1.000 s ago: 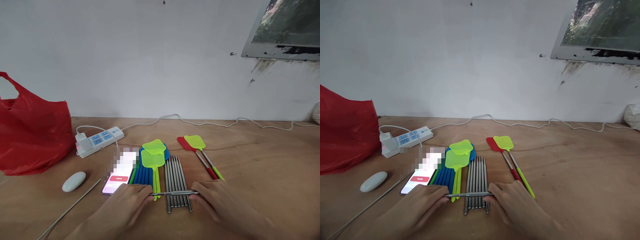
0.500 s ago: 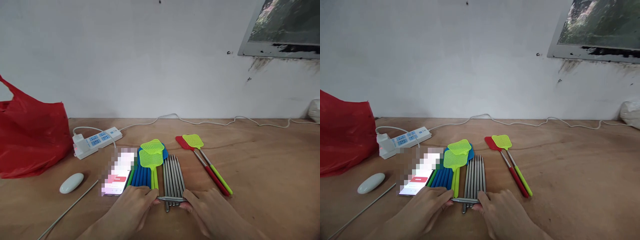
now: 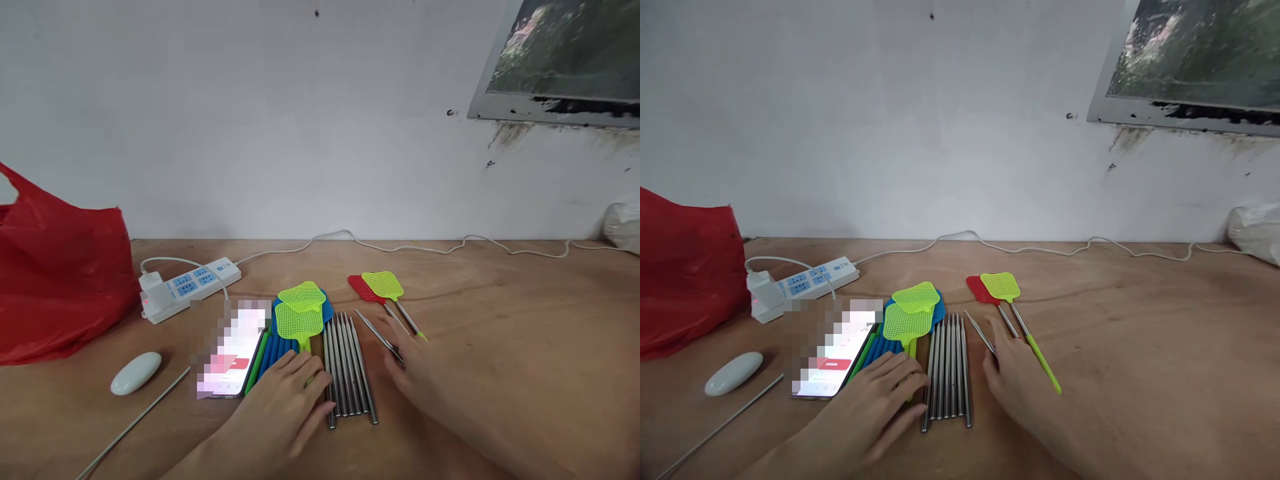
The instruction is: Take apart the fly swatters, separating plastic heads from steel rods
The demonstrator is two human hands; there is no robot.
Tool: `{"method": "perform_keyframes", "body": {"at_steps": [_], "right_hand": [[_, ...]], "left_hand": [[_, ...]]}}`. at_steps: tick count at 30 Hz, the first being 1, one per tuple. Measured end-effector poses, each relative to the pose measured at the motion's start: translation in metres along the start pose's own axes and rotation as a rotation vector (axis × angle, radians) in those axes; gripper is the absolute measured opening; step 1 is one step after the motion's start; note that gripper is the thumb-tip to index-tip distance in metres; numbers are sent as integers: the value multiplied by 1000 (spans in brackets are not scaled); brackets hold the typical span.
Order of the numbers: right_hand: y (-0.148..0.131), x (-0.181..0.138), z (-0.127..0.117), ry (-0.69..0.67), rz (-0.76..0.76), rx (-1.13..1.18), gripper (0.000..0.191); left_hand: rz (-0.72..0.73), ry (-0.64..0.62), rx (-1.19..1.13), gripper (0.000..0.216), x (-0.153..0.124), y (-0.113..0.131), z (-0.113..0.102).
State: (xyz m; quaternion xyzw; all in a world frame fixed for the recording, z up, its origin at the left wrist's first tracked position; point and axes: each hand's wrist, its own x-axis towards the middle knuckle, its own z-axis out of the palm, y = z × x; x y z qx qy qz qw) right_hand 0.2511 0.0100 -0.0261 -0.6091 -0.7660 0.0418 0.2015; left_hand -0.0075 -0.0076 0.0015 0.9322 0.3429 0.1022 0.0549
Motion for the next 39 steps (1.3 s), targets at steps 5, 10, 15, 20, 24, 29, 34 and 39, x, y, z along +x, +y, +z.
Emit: {"method": "perform_keyframes", "body": {"at_steps": [5,10,15,20,24,29,34,39], "right_hand": [[-13,13,5,-108,-34,-94,46],[-17,20,1,-183,-51,-108,31],[-14,27,8,-138,-82,1,27],[-8,29,20,-56,-109,118,21],[-7,28,22,11,-118,146,16],[-6,29,18,140,-208,206,19],[-16,51,14,99,-366,226,33],[-33,92,29,-62,-504,167,42]], "left_hand": [[69,18,28,15,5,-2,3],[82,-1,-4,20,3,-8,6],[84,60,-44,15,1,-12,9],[38,209,-78,23,-1,-19,7],[-46,378,-51,24,-1,-25,8],[-180,454,40,19,0,-31,11],[-236,439,83,21,-1,-39,16],[-262,422,102,17,-2,-47,19]]}}
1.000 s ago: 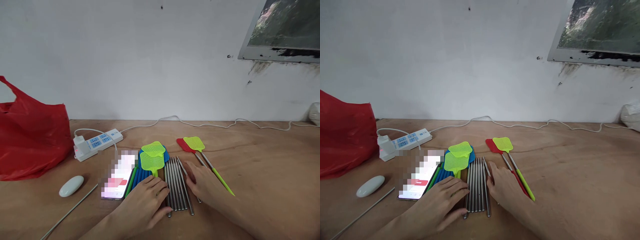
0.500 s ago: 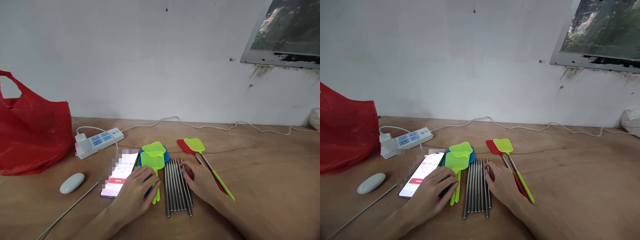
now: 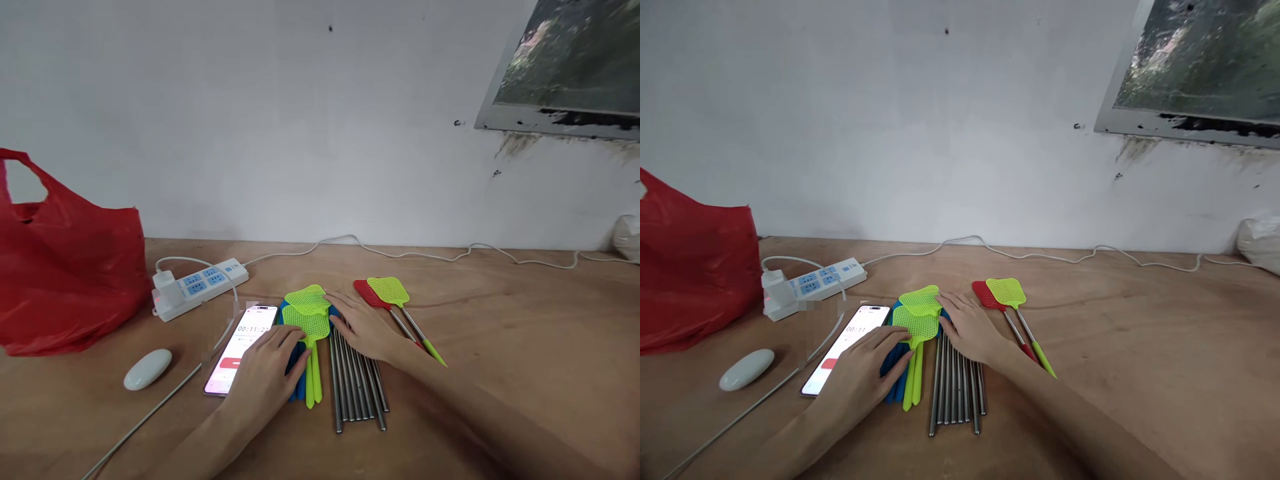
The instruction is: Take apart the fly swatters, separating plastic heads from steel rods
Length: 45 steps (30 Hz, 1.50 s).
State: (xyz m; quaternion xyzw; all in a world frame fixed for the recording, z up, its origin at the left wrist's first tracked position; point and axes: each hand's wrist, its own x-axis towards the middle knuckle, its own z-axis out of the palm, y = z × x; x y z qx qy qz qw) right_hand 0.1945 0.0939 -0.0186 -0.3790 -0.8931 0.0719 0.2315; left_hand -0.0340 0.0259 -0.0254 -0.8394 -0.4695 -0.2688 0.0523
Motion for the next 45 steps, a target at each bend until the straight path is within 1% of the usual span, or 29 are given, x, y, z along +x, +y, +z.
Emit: {"method": "perform_keyframes", "body": {"at_steps": [3,7,11,15,20,22,24,28,32,37,40,45], "right_hand": [[7,17,9,-29,-41,1,41],[13,23,14,-22,-78,8,32],[18,19,17,17,-106,5,30],[21,14,16,77,-100,-6,32],[17,4,9,101,-125,-4,30],[14,0,9,101,-131,-5,28],[11,-4,10,99,-137,-7,27],[7,-9,13,96,-146,-2,25],[1,-13,15,93,-144,13,22],[-5,-18,14,96,-133,65,27],[-4,-18,13,101,-131,107,27],[-2,-16,10,108,-129,113,31]], "left_hand": [[-16,-24,28,13,2,0,-1],[-24,-41,40,13,4,3,-2],[-17,-31,18,17,4,5,0],[27,-45,5,25,1,3,5],[73,-15,44,38,0,2,11],[81,7,52,40,0,3,11],[82,21,46,35,1,5,8],[52,31,47,10,4,9,-1],[44,27,40,15,4,8,-4],[54,15,2,13,3,7,-4],[54,12,-8,13,3,7,-4],[45,-7,-39,13,4,8,-5]]}}
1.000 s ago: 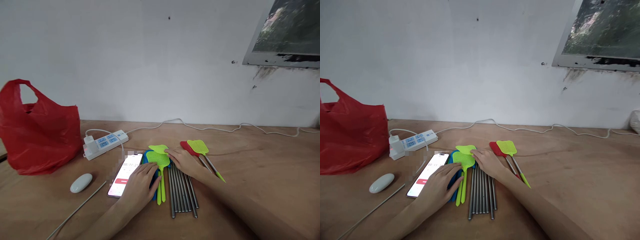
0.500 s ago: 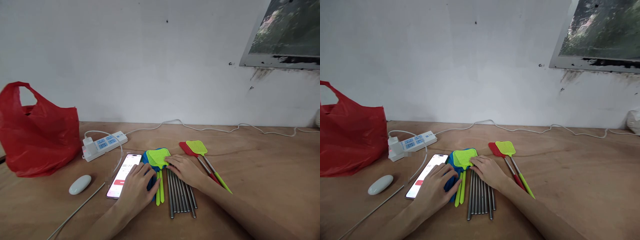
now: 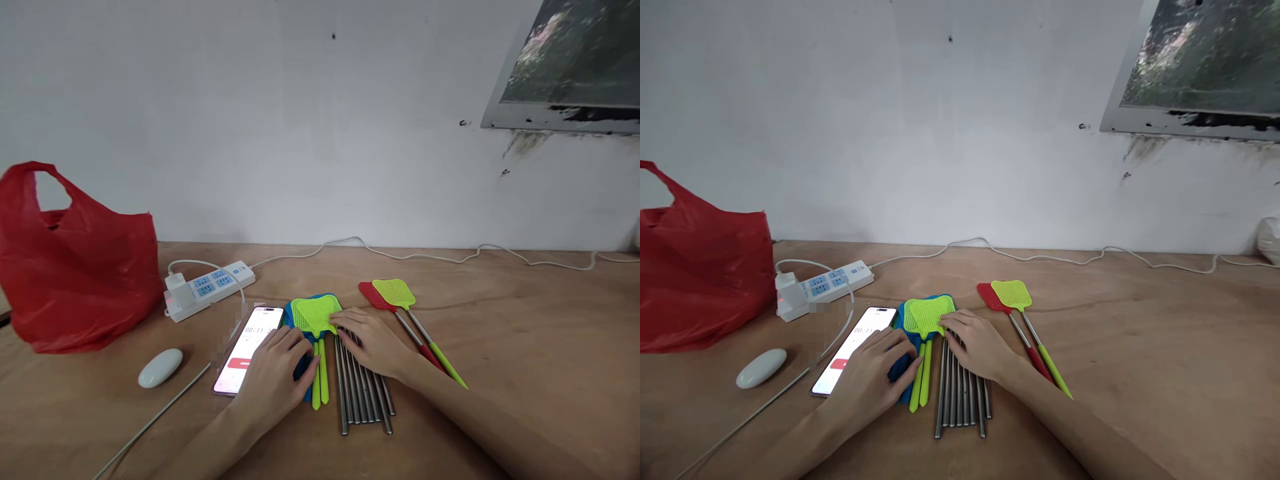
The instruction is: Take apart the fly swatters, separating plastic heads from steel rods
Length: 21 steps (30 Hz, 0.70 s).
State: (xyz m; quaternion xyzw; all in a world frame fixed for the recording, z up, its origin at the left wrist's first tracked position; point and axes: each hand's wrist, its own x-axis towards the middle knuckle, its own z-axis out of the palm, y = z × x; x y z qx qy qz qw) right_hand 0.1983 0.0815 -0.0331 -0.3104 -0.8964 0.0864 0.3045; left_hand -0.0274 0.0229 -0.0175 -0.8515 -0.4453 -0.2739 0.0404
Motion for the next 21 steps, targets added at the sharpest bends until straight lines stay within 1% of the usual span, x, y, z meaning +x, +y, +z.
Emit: {"method": "perform_keyframes", "body": {"at_steps": [4,9,14,18,21], "right_hand": [[1,1,0,-13,0,-13,36],[3,0,3,-25,4,-27,31],[-10,-9,-2,-35,-19,-7,27],[-24,-18,-12,-33,-15,73,33],[-26,-22,-17,-14,-10,109,40]], "left_hand": [[-2,-4,-11,15,0,-1,0],[-17,-4,0,19,-1,-2,0],[-26,8,-1,22,0,-1,-3],[-55,36,6,19,0,0,-8],[-48,35,-1,18,1,1,-9]]}}
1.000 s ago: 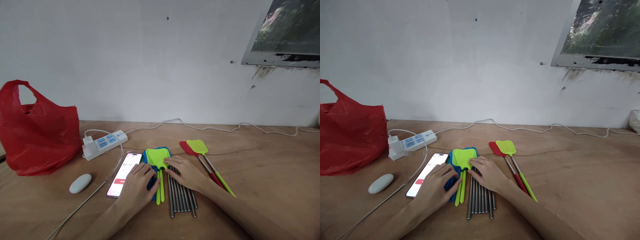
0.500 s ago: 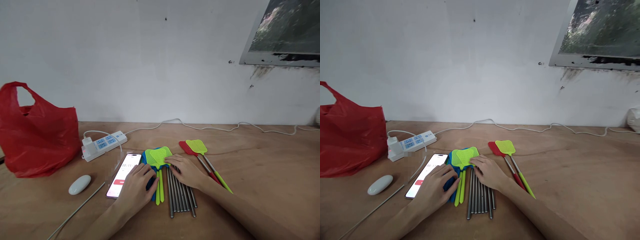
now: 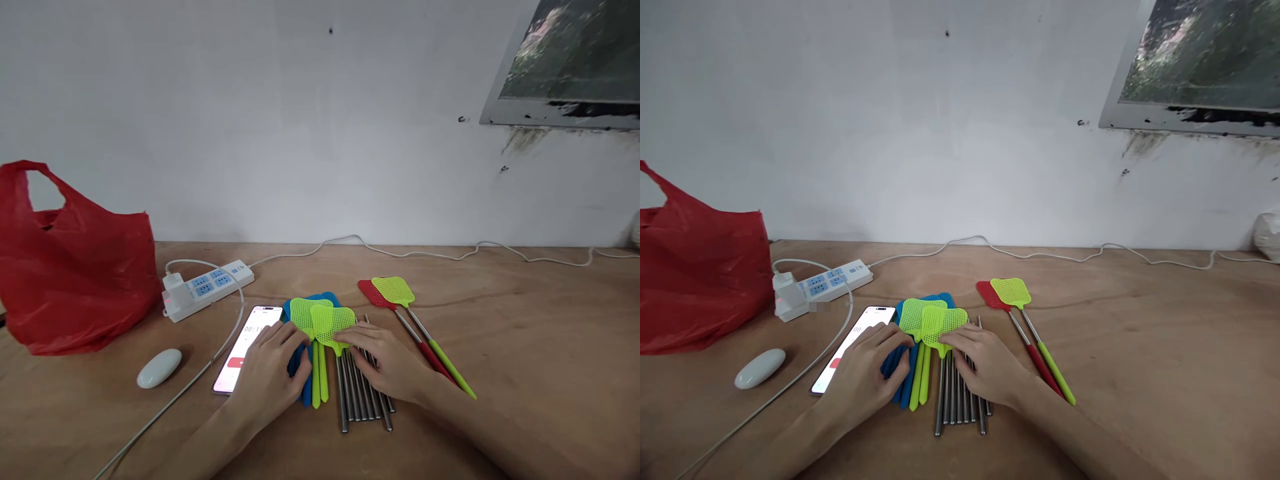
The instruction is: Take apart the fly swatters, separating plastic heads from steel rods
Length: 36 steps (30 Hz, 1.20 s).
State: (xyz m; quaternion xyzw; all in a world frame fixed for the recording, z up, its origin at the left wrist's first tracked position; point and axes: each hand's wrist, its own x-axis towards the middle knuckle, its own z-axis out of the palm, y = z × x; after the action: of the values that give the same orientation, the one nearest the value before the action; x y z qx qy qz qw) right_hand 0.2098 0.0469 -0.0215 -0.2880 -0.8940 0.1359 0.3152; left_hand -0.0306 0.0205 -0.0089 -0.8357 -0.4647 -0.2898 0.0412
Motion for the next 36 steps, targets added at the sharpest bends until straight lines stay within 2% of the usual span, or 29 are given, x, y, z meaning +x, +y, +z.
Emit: {"method": "perform_keyframes", "body": {"at_steps": [7,9,13,15,18,24,29,36], "right_hand": [[13,-8,-3,57,53,-72,36],[15,-10,-1,47,89,-115,35],[15,-11,6,15,112,-197,45],[14,-9,10,8,105,-248,41],[15,-7,12,13,74,-317,30],[16,-7,1,141,26,-408,28],[15,-7,-3,230,35,-445,31],[17,-9,6,210,35,-376,38]], "left_hand": [[63,-30,-22,19,-1,-2,4],[74,-45,-13,21,-3,-4,7],[83,-32,36,32,-5,-7,16],[61,-20,56,33,-5,-8,20],[-3,-12,96,28,-2,-9,23],[-22,-2,144,14,3,-13,22],[-44,69,170,20,5,-15,20],[-107,171,185,27,6,-19,13]]}}
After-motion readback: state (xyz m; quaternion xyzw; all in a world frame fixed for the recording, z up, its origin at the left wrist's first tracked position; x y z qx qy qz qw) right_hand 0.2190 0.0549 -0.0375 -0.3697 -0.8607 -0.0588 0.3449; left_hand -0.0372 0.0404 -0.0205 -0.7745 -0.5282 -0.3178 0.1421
